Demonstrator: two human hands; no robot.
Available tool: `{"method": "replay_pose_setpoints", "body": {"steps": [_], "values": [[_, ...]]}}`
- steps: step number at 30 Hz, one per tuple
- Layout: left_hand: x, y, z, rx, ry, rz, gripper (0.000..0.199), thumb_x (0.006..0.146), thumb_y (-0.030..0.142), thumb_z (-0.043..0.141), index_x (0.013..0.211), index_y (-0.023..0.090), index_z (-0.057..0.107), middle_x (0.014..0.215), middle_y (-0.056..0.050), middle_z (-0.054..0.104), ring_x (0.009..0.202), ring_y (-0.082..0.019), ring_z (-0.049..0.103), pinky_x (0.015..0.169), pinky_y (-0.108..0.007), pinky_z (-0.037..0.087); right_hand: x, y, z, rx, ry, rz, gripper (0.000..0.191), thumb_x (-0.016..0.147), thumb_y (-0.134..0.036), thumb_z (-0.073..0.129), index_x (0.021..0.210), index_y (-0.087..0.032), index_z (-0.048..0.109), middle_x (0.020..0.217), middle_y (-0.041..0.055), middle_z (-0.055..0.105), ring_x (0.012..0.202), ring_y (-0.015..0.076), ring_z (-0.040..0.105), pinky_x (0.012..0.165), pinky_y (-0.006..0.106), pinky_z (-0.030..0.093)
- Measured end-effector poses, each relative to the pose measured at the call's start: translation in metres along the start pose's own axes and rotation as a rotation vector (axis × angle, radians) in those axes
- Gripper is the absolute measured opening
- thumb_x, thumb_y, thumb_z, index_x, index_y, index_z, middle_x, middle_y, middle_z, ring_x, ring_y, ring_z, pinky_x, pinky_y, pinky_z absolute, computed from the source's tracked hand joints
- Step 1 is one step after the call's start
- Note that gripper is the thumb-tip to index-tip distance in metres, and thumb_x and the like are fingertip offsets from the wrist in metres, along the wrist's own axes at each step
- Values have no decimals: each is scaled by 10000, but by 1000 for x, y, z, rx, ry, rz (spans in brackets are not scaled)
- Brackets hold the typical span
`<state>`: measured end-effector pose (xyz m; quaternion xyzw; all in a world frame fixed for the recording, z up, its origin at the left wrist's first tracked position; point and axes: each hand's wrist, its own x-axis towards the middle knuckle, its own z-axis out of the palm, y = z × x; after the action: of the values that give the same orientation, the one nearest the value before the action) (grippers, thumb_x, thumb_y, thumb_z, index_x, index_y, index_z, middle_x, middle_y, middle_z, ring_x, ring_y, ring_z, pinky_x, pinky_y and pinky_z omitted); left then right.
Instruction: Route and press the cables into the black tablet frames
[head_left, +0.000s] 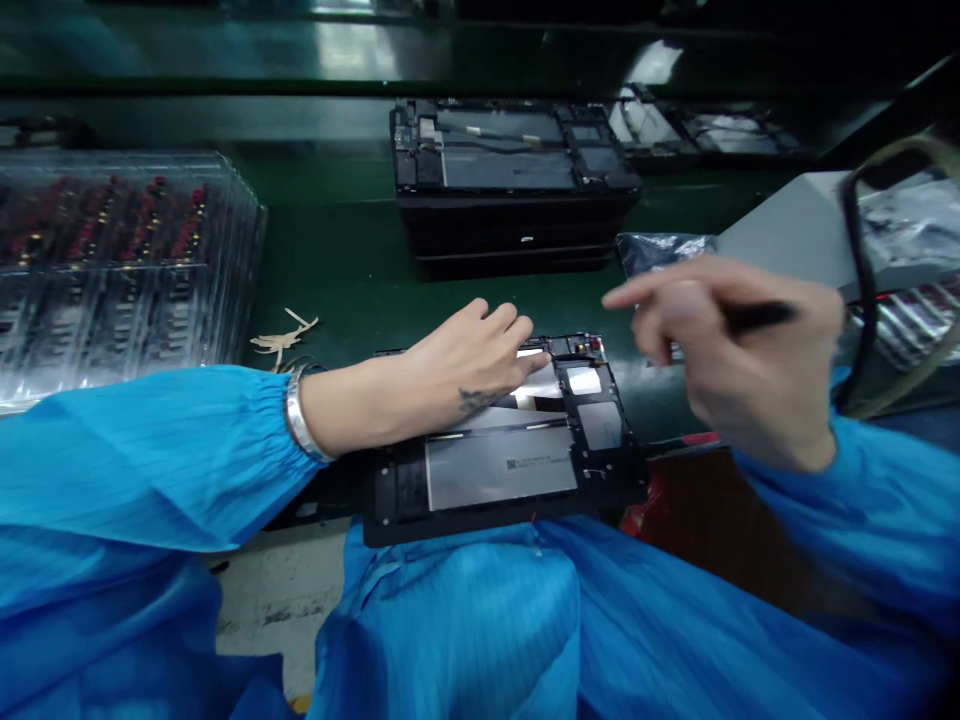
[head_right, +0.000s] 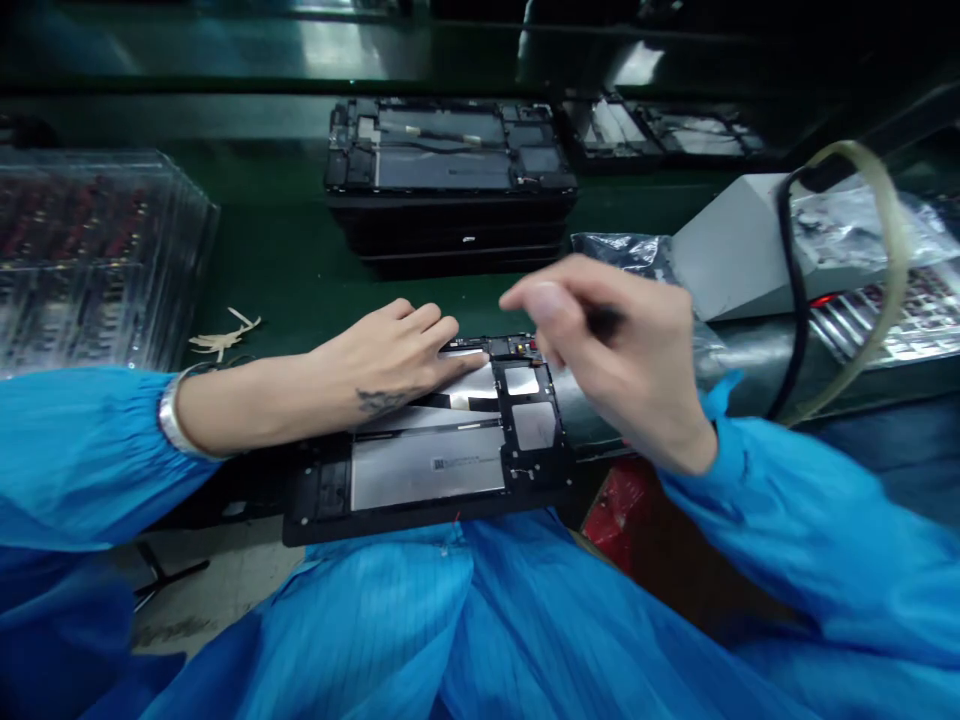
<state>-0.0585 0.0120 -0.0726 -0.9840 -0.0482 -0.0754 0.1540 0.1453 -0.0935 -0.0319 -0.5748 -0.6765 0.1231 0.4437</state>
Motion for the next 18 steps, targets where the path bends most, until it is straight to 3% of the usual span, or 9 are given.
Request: {"method": "replay_pose_setpoints", "body": {"steps": [2, 4, 6, 9, 12, 15, 18], "values": [[3, -5, 2, -34, -21, 19, 377, 1045, 158, 426, 1353, 176, 644, 964, -140, 649, 897, -260, 609, 717, -350, 406, -32, -17, 11, 371, 16, 66, 464, 1063, -570, 423, 956, -318, 798, 717, 16, 644, 758, 213, 630, 790, 389, 505], [6, -14, 3, -111, -56, -19, 403, 1047, 167, 418, 1392, 180, 627, 980, -140, 671, 909, -251, 628, 727, -332, 416, -63, -25, 33, 530, -130, 142, 640, 1022, -714, 313, 981, -341, 832, 770, 48, 652, 849, 247, 634, 814, 416, 518], [7, -24, 4, -277, -84, -126, 397, 1042, 180, 429, 1378, 177, 641, 1038, -129, 693, 932, -224, 643, 734, -291, 419, -84, -26, 57, 583, -179, 135, 728, 1058, -654, 198, 982, -311, 836, 623, 40, 572, 634, 219, 585, 623, 385, 507], [8, -36, 5, -631, -141, -283, 314, 1029, 206, 461, 1116, 121, 751, 987, -91, 724, 838, -155, 632, 724, -233, 400, -96, -22, 83, 576, -159, 5, 628, 1035, -678, 317, 1104, -296, 810, 644, 33, 618, 581, 207, 593, 542, 360, 498], [7, -44, 2, -865, -207, -375, 324, 1005, 256, 514, 861, 98, 757, 739, -28, 668, 654, -106, 526, 655, -225, 352, -94, -18, 92, 499, -102, -164, 528, 1011, -659, 455, 1306, -316, 728, 1012, 63, 758, 897, 265, 707, 783, 421, 583], [7, -51, -3, -975, -183, -454, 312, 959, 324, 578, 845, 107, 772, 702, -10, 645, 649, -108, 513, 627, -230, 336, -90, -17, 96, 427, -25, -213, 418, 1019, -501, 563, 1382, -320, 667, 1214, 78, 726, 1102, 297, 679, 940, 477, 570], [8, -57, -10, -1103, -112, -474, 274, 893, 344, 644, 927, 113, 787, 784, -27, 692, 695, -120, 558, 635, -227, 364, -89, -17, 100, 367, -3, -210, 365, 1000, -311, 625, 1360, -352, 667, 1166, 59, 730, 1072, 276, 692, 915, 464, 597]]}}
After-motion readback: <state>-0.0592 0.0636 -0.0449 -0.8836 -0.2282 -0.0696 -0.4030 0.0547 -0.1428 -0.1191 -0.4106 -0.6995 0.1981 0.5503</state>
